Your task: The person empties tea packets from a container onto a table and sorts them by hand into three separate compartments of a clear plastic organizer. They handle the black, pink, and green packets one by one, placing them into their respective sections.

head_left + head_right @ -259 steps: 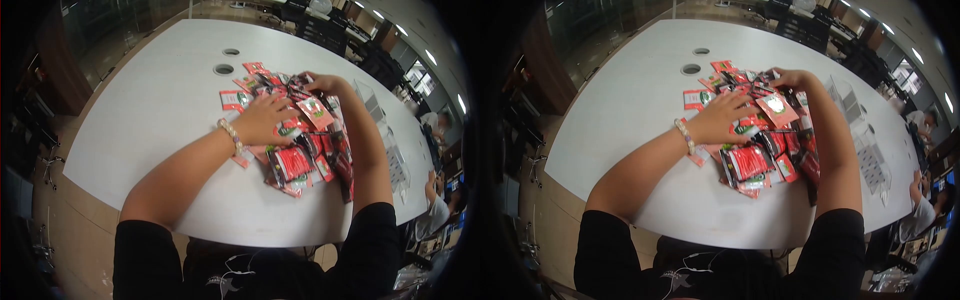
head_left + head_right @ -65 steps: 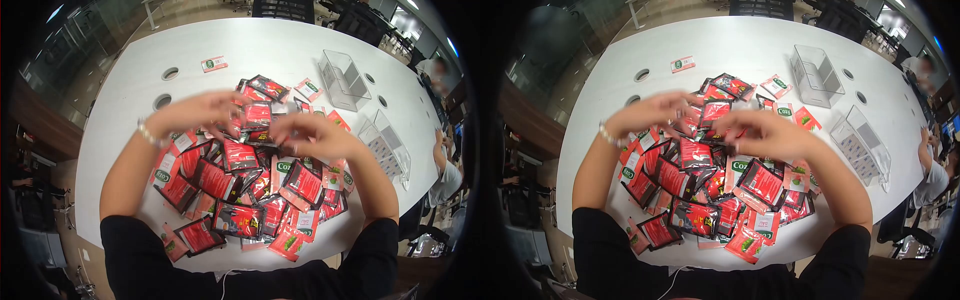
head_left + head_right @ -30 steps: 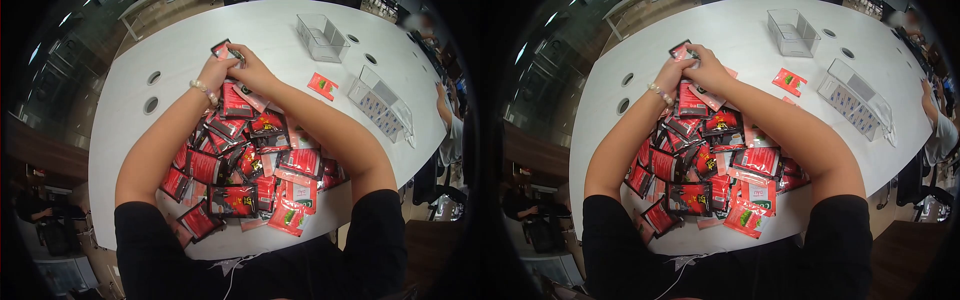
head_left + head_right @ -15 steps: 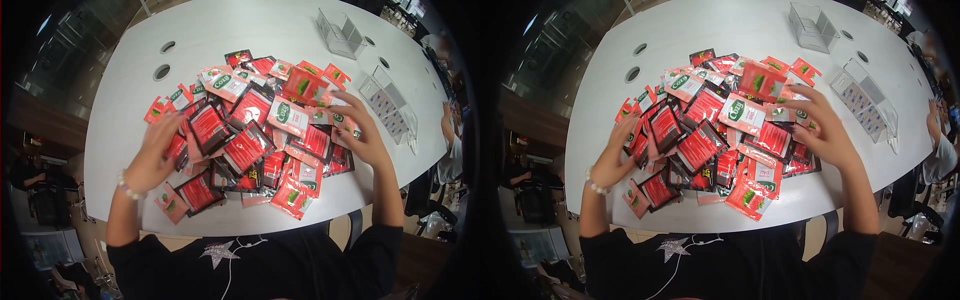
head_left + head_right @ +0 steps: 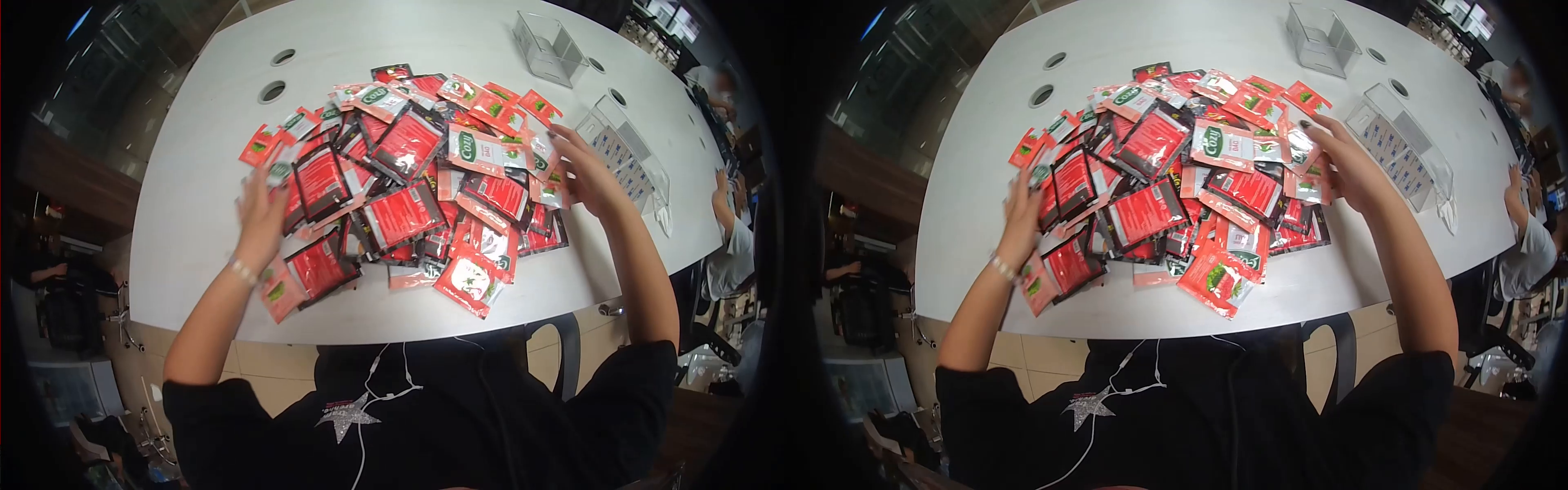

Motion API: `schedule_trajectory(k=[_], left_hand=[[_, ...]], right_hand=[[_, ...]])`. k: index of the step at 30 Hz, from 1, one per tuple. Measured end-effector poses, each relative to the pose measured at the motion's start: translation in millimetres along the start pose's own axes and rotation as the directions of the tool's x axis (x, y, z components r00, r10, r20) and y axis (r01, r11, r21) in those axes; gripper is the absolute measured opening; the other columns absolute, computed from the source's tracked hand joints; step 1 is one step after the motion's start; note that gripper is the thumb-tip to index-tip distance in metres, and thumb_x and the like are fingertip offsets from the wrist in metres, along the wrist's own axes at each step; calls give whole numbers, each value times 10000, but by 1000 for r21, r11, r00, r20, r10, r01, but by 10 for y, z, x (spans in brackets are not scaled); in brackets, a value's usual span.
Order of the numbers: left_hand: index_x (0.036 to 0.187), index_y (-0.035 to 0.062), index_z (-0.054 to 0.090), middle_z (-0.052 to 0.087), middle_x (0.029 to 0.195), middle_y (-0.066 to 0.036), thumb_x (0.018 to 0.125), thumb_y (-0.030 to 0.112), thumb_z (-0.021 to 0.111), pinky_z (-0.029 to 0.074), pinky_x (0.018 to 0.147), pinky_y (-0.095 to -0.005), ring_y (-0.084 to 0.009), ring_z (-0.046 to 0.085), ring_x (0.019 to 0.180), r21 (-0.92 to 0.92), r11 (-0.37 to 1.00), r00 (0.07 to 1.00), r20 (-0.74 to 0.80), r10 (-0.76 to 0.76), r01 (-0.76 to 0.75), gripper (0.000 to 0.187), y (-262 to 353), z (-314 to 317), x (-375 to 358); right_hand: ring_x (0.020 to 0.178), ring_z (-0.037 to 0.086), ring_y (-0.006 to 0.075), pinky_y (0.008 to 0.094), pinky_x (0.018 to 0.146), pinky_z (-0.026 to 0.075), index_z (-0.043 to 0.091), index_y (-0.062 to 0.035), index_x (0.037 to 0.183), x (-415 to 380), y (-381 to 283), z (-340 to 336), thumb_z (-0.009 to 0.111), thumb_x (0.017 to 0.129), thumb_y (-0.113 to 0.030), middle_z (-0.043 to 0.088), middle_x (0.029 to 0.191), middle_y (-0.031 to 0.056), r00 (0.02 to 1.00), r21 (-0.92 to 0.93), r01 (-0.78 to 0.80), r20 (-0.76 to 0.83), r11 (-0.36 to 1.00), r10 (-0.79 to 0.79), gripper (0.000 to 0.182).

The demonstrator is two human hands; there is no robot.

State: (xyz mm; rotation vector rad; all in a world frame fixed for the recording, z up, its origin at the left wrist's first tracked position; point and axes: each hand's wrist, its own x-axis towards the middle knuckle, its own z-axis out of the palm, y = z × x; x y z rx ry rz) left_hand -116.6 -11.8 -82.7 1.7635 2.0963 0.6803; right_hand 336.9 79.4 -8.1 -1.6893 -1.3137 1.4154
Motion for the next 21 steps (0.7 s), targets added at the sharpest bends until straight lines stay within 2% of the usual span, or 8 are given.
schedule_trajectory(k=[8,10,16,17,18,19,20,21], left_hand=[[1391,-50,241,220,1426,-327,788,569,583,114,1105,-497,-417,179,1360,-110,984,988,-86,132,-141,929,700,578,390],[1379,-59,254,212,1429,-328,773,555,611,113,1108,-483,-410,170,1364,-193,969,985,-101,138,-155,934,824,628,408],[1410,-52,144,431,1264,-188,786,162,663,463,901,-328,-232,517,1104,-786,610,994,-59,95,-105,839,863,518,520],[1417,-47,120,426,1266,-178,813,157,631,464,897,-303,-213,529,1079,-840,540,997,-12,76,-51,817,874,438,509],[1425,-43,97,421,1269,-167,840,153,599,466,894,-279,-195,541,1053,-885,465,997,40,63,6,795,914,348,489],[1426,-38,114,428,1241,-135,866,177,538,425,947,-288,-181,493,1100,-932,354,994,102,40,81,735,1031,198,415],[1430,-20,149,419,1252,-125,899,254,489,351,1020,-319,-188,422,1184,-973,211,995,96,12,91,688,1044,167,398],[1428,-10,185,425,1247,-124,906,273,476,315,1047,-329,-197,406,1201,-982,183,997,39,-62,50,662,788,248,578]], right_hand=[[935,606,149,255,621,519,330,-60,1367,478,-161,518,667,804,-125,515,1199,145,920,248,138,326,959,-217,659],[744,637,156,248,544,516,379,-44,1324,616,-188,628,669,764,-19,593,1037,120,915,227,192,311,955,-258,631],[515,621,165,266,411,468,529,-39,1199,175,-791,988,668,723,-9,621,855,98,810,-110,579,196,808,-553,497],[616,649,201,307,523,525,549,-59,1181,164,-843,1072,659,731,-33,629,907,103,759,-347,641,154,685,-633,463],[875,648,219,308,709,530,569,-71,1138,175,-824,1199,647,721,-9,629,1005,97,532,-526,759,163,382,-831,428],[961,620,276,335,787,513,572,-71,1110,110,-797,1373,656,704,-5,604,1091,105,414,-530,803,168,272,-895,419],[965,608,303,352,793,509,569,-64,1078,-18,-825,1569,670,694,-12,573,1126,110,515,-526,780,234,338,-824,400],[954,606,277,342,778,515,547,-63,1093,-153,-826,1713,665,702,-20,559,1110,110,443,-678,732,400,66,-803,411]])
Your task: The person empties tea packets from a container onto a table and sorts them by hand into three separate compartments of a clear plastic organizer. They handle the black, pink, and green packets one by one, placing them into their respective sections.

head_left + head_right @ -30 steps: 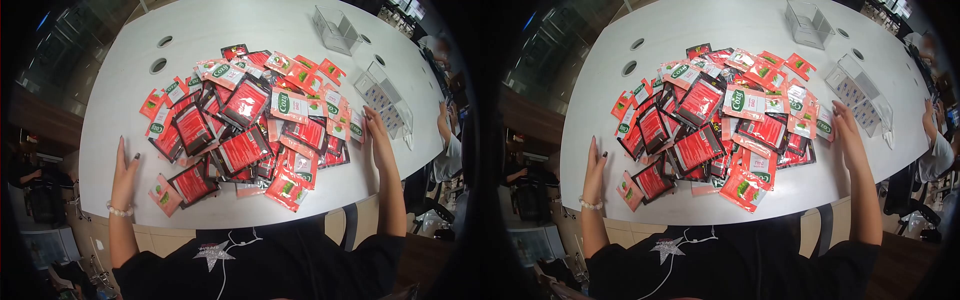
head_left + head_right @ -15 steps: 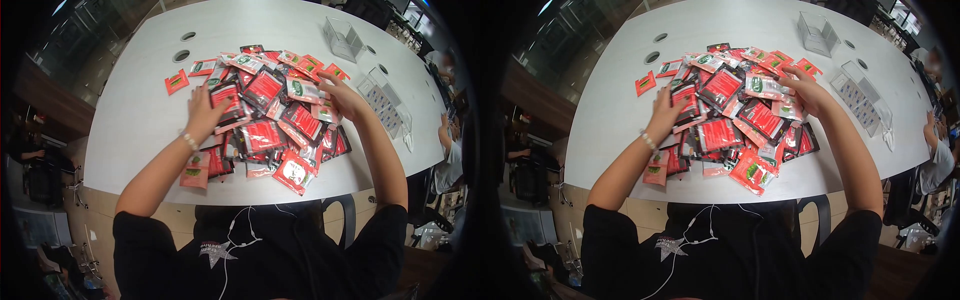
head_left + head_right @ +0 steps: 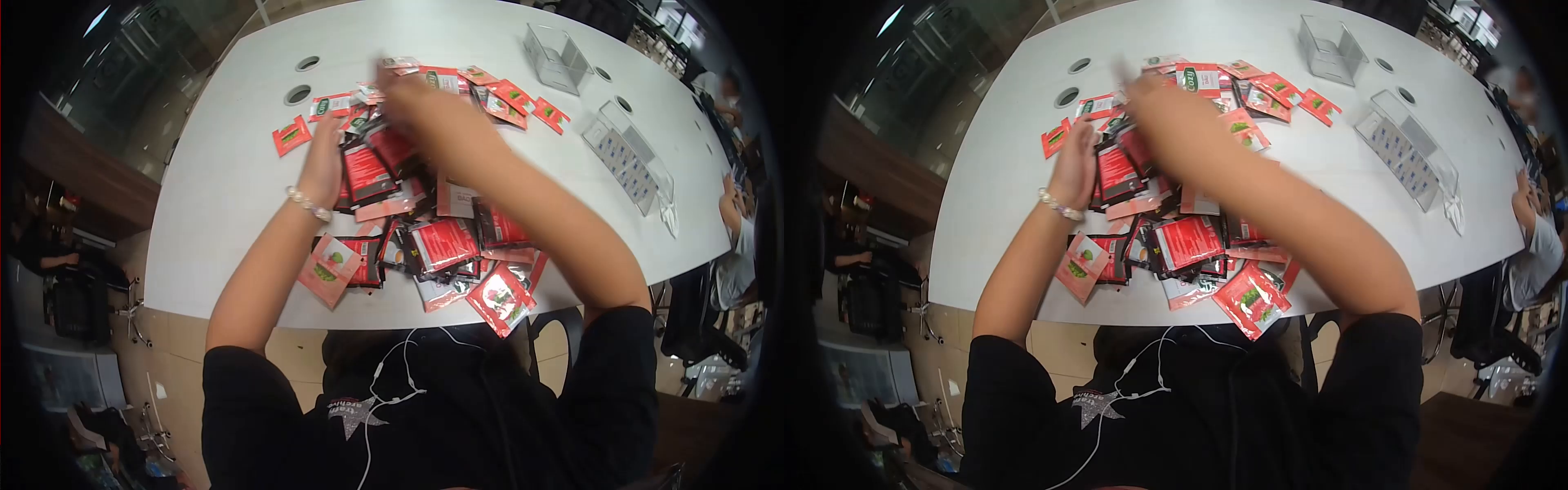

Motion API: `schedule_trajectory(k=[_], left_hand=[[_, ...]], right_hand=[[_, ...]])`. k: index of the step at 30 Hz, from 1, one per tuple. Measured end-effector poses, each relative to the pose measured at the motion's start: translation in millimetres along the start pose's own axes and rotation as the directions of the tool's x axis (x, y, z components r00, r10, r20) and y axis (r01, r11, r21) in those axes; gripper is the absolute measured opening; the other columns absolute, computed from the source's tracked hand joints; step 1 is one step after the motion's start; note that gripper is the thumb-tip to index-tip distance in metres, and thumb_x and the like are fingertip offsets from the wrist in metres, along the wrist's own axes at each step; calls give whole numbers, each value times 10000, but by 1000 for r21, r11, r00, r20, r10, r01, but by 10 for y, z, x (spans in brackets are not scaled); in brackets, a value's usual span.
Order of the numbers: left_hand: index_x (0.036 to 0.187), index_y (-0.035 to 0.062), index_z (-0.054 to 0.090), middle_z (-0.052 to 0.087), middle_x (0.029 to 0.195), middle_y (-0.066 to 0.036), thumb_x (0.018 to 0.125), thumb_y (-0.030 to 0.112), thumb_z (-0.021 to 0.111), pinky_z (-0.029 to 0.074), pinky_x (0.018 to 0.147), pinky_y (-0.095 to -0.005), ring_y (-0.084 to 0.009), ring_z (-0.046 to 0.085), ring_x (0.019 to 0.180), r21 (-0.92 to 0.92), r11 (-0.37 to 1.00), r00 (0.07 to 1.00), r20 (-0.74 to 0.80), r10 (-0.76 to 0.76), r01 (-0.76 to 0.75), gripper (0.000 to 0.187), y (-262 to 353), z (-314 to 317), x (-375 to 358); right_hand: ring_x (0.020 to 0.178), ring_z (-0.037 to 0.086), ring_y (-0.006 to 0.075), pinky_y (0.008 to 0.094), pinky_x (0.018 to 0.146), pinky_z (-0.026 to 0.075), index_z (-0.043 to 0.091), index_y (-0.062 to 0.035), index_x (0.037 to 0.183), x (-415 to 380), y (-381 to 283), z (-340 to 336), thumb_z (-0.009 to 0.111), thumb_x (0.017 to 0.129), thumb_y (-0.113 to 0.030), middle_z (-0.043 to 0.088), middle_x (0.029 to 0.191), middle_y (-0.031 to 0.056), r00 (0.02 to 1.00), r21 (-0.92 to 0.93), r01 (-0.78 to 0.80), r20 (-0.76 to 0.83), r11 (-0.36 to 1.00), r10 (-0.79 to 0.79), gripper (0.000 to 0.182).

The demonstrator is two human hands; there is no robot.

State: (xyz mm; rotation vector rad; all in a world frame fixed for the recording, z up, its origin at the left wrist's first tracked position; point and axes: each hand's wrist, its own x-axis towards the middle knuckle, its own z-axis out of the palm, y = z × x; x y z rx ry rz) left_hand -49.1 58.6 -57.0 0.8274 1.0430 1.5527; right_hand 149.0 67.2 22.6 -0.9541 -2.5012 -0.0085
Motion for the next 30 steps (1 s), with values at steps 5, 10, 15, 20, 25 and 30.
schedule_trajectory(k=[5,10,15,20,25,30], left_hand=[[1399,13,310,385,1352,-148,929,290,416,231,1107,-356,-240,331,1298,181,979,990,-89,110,-92,556,333,-240,-19],[1394,54,333,311,1442,-167,828,298,556,180,1101,-470,-334,249,1356,729,442,852,445,276,-523,655,453,-361,-633],[1296,227,489,260,1456,-201,640,476,726,78,1018,-692,-452,180,1355,510,-67,512,837,-193,-858,741,472,-448,-1215],[1151,250,579,294,1438,-175,525,608,742,85,1004,-719,-430,205,1348,406,-244,457,864,-211,-881,739,238,-369,-945],[1204,238,524,352,1404,-131,521,559,776,126,1000,-718,-388,234,1346,324,-198,341,938,-60,-925,795,72,16,-773],[1251,188,505,394,1380,-135,663,462,725,146,1026,-667,-372,270,1342,442,-173,426,896,123,-880,686,601,256,-448]], right_hand=[[1180,431,411,601,890,397,468,-158,1282,-268,-600,488,685,770,-247,385,1378,100,942,-174,330,129,928,-311,563],[1188,438,395,553,951,369,537,-121,1203,-589,-412,-30,671,754,-263,442,1337,114,882,207,470,-78,858,-464,489],[1279,372,293,567,1023,258,526,-258,1230,-1816,-347,-347,576,838,-417,404,1388,63,912,243,311,195,919,-361,426],[1324,321,271,622,1049,160,528,-297,1216,-1960,-20,-128,571,815,-476,363,1433,38,935,92,180,294,979,-200,442],[1278,383,285,599,1048,217,584,-234,1045,-1511,365,68,622,791,-379,408,1390,69,917,83,367,133,927,-375,295],[1199,443,312,501,998,317,557,-119,1038,-1280,926,-199,637,777,-226,495,1272,120,922,382,385,-112,840,-372,293]])
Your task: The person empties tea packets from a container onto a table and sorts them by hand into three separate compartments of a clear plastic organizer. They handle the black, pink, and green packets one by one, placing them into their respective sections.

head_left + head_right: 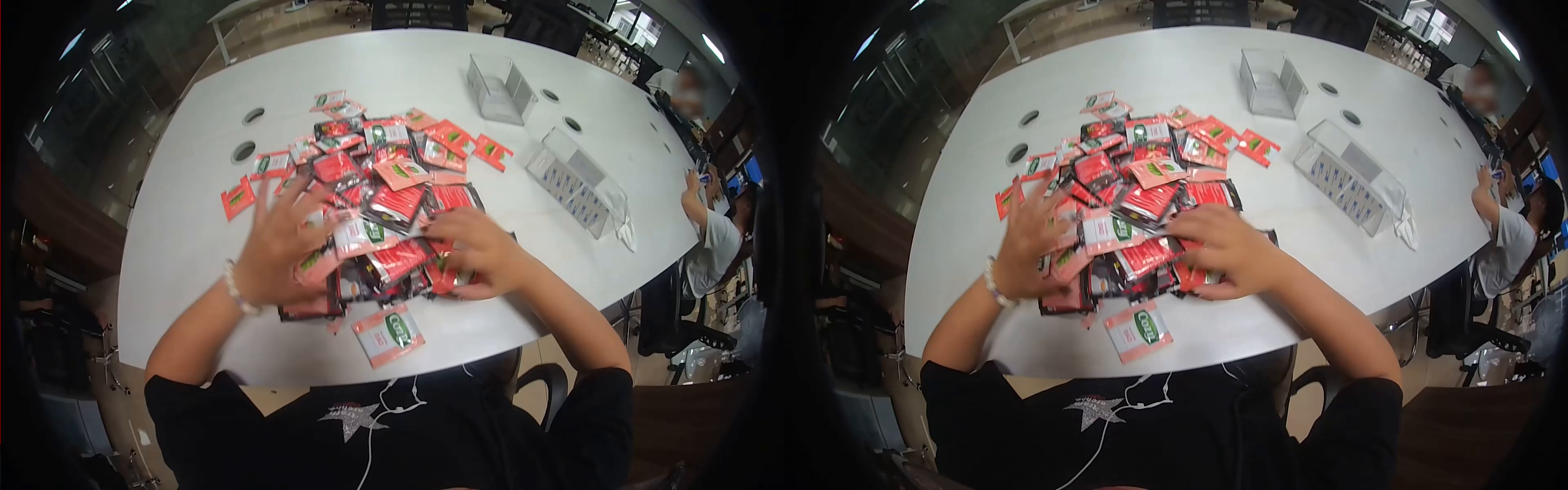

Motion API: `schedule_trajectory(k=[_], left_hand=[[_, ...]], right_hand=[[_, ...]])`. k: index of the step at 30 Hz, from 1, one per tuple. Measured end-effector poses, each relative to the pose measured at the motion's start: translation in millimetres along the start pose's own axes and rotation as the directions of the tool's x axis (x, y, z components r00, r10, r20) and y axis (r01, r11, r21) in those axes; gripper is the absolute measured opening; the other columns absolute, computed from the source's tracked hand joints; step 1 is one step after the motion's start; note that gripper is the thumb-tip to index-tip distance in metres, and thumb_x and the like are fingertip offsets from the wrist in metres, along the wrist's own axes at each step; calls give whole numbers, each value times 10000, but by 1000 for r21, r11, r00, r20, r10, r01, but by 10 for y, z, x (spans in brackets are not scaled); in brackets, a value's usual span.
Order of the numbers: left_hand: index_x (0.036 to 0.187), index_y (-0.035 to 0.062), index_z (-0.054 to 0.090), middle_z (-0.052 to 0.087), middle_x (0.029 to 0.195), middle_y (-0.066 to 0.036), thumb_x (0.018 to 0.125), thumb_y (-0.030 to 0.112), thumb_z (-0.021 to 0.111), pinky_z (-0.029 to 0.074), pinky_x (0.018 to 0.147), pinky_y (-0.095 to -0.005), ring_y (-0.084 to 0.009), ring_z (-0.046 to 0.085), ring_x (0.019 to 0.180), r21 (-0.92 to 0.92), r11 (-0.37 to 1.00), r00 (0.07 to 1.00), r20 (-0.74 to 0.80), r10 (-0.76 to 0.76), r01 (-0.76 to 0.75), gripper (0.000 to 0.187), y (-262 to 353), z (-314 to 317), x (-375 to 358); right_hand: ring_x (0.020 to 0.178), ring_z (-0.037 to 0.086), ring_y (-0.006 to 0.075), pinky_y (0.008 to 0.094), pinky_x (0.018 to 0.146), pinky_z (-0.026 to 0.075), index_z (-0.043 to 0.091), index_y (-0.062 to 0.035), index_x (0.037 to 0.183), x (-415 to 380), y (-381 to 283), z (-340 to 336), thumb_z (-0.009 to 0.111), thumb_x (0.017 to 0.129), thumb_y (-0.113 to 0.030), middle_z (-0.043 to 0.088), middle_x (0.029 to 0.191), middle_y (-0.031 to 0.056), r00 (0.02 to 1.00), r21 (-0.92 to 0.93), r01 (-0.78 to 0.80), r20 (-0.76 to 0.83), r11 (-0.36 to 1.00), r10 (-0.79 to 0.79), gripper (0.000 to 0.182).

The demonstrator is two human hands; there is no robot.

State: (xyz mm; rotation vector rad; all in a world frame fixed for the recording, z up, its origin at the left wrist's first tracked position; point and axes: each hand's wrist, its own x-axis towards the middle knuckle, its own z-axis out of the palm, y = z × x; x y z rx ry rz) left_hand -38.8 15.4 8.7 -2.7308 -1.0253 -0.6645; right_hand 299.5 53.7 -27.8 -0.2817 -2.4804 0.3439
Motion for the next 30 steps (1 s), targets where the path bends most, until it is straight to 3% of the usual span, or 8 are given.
schedule_trajectory(k=[5,9,11,13,20,22,25,30], left_hand=[[1328,143,450,400,1381,-184,877,409,539,191,1111,-409,-310,299,1341,-307,847,896,48,-441,433,531,-1268,110,685],[1377,112,393,379,1405,-200,818,585,523,236,1092,-398,-372,322,1314,-224,764,796,147,-588,606,743,-2747,1159,1061],[1429,158,310,313,1446,-206,846,556,516,200,1115,-355,-315,262,1360,82,638,586,318,-745,766,736,-2673,1297,1395],[1366,203,438,363,1440,-123,839,596,446,222,1098,-428,-304,341,1322,-175,593,616,296,-730,786,657,-3574,2414,1414],[1146,158,601,587,1199,-99,903,467,366,377,964,-417,-308,504,1148,-79,962,916,335,-220,260,458,-1968,2080,1860],[1141,126,599,628,1100,-102,889,362,479,452,877,-378,-271,590,1012,-103,763,706,474,-526,638,365,-1430,1573,1970],[1154,80,592,641,1016,-99,835,219,596,498,750,-297,-182,623,875,-611,450,758,542,-363,652,348,-1473,1543,1955],[1109,-15,593,656,965,-102,756,117,656,516,709,-264,-136,627,800,-753,329,750,314,-582,570,383,-999,833,1689]], right_hand=[[1070,514,308,396,942,383,470,-42,1248,-235,988,-316,585,834,-321,543,1138,177,518,-70,-812,-544,580,660,512],[1219,423,337,461,994,346,383,-135,1362,-81,1659,-349,518,841,-535,500,1279,185,9,425,-899,-224,107,975,671],[1263,364,388,581,1004,265,358,-200,1385,11,2088,-132,535,766,-625,472,1324,184,23,350,-931,-230,105,973,772],[1292,314,425,679,998,179,343,-247,1396,354,2084,-16,560,703,-680,457,1349,176,42,205,-975,-221,88,974,846],[1054,548,313,409,843,447,352,-84,1376,955,2284,333,732,603,-364,542,1190,202,285,200,-938,-25,284,958,905],[933,596,237,339,686,517,298,-8,1380,1082,2116,374,775,639,-98,574,1092,180,361,459,-842,92,282,928,885],[922,603,220,309,720,521,295,34,1354,1284,1763,294,742,651,-10,555,1098,190,436,607,-746,134,274,890,835],[977,600,222,311,803,515,343,-20,1349,1480,1196,204,669,699,36,544,1135,169,691,600,-511,-138,615,709,730]])
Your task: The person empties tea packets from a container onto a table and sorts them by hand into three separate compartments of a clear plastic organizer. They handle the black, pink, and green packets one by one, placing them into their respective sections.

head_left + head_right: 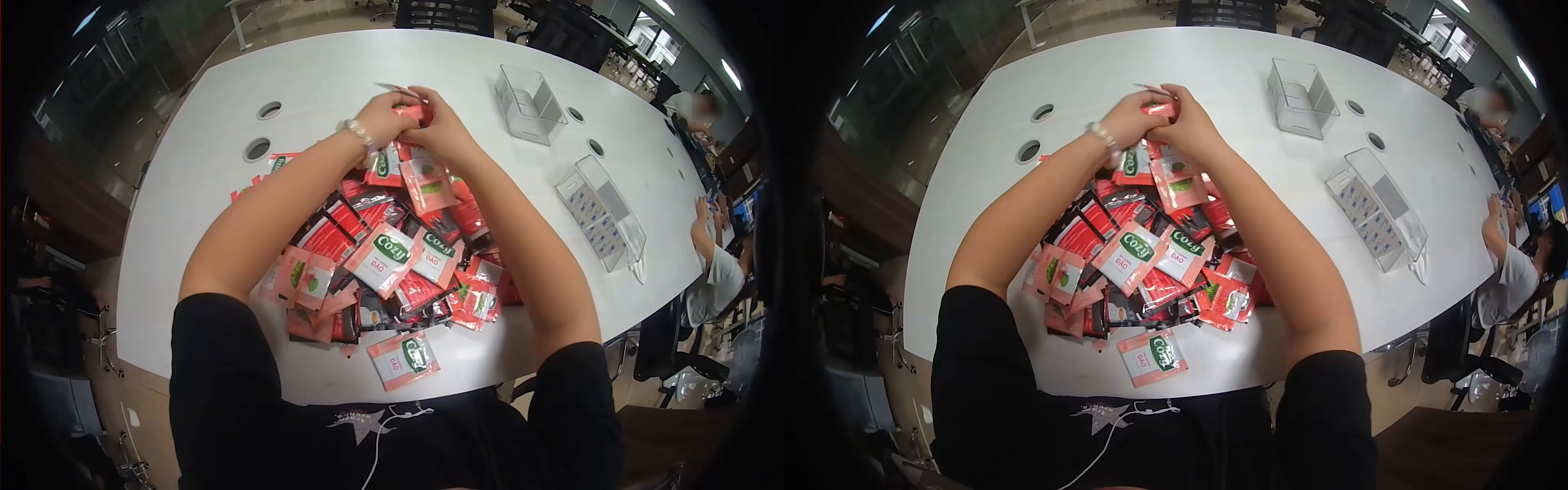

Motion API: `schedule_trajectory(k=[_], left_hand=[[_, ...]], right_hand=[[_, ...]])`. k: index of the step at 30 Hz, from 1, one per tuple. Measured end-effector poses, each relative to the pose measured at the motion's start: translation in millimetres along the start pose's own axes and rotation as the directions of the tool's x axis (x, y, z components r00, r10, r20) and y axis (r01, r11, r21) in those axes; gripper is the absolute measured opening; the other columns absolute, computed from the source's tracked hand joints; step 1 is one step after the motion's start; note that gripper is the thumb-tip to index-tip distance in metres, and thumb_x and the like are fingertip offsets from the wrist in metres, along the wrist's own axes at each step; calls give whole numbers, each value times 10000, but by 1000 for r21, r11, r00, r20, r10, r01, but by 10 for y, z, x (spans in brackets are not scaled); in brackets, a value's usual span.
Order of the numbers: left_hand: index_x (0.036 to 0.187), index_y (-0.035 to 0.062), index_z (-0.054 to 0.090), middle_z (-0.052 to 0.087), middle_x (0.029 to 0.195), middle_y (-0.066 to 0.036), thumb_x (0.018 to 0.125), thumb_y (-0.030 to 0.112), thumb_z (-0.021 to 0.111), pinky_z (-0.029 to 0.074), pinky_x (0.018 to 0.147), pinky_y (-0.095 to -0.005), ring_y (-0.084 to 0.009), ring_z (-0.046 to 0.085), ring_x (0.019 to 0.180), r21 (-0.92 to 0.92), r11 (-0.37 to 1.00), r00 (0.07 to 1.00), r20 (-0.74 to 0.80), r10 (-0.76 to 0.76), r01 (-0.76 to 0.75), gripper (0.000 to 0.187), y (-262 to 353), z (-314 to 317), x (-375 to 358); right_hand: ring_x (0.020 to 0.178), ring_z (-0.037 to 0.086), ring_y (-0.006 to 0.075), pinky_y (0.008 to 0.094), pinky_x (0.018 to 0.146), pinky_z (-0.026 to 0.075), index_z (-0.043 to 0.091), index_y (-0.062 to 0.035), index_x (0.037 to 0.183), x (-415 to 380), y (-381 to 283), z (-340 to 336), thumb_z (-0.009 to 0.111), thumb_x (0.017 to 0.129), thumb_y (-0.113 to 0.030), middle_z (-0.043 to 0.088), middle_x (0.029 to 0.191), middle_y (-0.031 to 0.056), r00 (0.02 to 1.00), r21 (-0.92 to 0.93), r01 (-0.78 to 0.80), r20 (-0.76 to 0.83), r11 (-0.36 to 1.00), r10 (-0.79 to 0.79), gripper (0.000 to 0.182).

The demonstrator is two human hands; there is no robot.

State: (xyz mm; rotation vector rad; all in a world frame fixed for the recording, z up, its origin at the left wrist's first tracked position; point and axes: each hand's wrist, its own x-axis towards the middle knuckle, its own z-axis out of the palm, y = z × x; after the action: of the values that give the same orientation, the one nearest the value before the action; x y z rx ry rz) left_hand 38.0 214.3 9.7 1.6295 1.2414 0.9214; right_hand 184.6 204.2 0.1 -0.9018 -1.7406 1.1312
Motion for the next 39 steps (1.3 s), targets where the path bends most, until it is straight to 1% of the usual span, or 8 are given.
schedule_trajectory(k=[2,7,19,21,27,33,35,39], left_hand=[[1140,0,575,653,984,-101,770,95,648,513,737,-270,-139,624,839,-110,965,971,-24,237,-238,389,22,-206,-494],[1130,11,575,597,1132,-117,789,77,620,464,888,-303,-163,577,1034,138,990,1000,5,-19,18,350,-32,-586,-1490],[1434,104,248,244,1465,-181,736,101,607,185,1106,-474,-329,189,1385,477,863,976,-205,-73,165,785,-689,-977,-2752],[1457,118,192,175,1496,-189,748,214,662,149,1103,-523,-366,133,1395,808,576,991,-75,-113,127,856,-801,-854,-2789],[1429,85,253,166,1486,-230,827,455,575,90,1087,-568,-389,157,1382,643,740,965,-8,263,-196,777,-790,-433,-2533],[1315,66,442,346,1429,-162,875,398,520,109,1107,-494,-325,287,1348,652,650,762,-168,625,-390,557,-556,-830,-2235],[1286,68,474,402,1400,-128,891,334,507,130,1107,-481,-304,325,1330,653,708,741,-329,585,-269,477,-625,-1132,-2313],[1334,134,439,386,1415,-119,876,232,551,135,1107,-493,-312,295,1343,724,686,854,-400,334,70,482,-987,-1483,-2399]], right_hand=[[1000,588,239,319,828,500,349,-40,1353,-274,-160,163,646,723,14,540,1150,168,988,-111,152,29,982,-150,699],[1101,503,298,383,887,443,439,-90,1310,-927,-298,529,650,775,-102,494,1216,160,849,-371,522,317,768,-423,575],[1234,389,338,599,984,265,561,-241,1196,-2203,-559,123,705,703,-453,456,1322,87,722,-506,635,658,584,-214,555],[1268,354,340,674,1003,164,530,-324,1228,-2371,-351,276,690,698,-508,422,1369,56,731,-545,629,658,554,-181,583],[1286,328,330,641,999,212,509,-285,1248,-2095,-187,506,662,752,-400,397,1391,86,806,-758,591,537,275,-250,532],[1031,554,272,451,862,399,580,-134,1129,-1374,-612,110,679,714,-335,572,1187,97,595,-293,790,579,539,-557,472],[953,581,295,387,788,440,585,-99,1138,-974,-416,-253,657,773,-339,593,1142,107,869,-740,433,191,514,-457,443],[1167,496,375,429,961,410,340,32,1336,130,540,-1247,585,817,-355,469,1283,272,849,-856,-370,-469,361,-243,692]])
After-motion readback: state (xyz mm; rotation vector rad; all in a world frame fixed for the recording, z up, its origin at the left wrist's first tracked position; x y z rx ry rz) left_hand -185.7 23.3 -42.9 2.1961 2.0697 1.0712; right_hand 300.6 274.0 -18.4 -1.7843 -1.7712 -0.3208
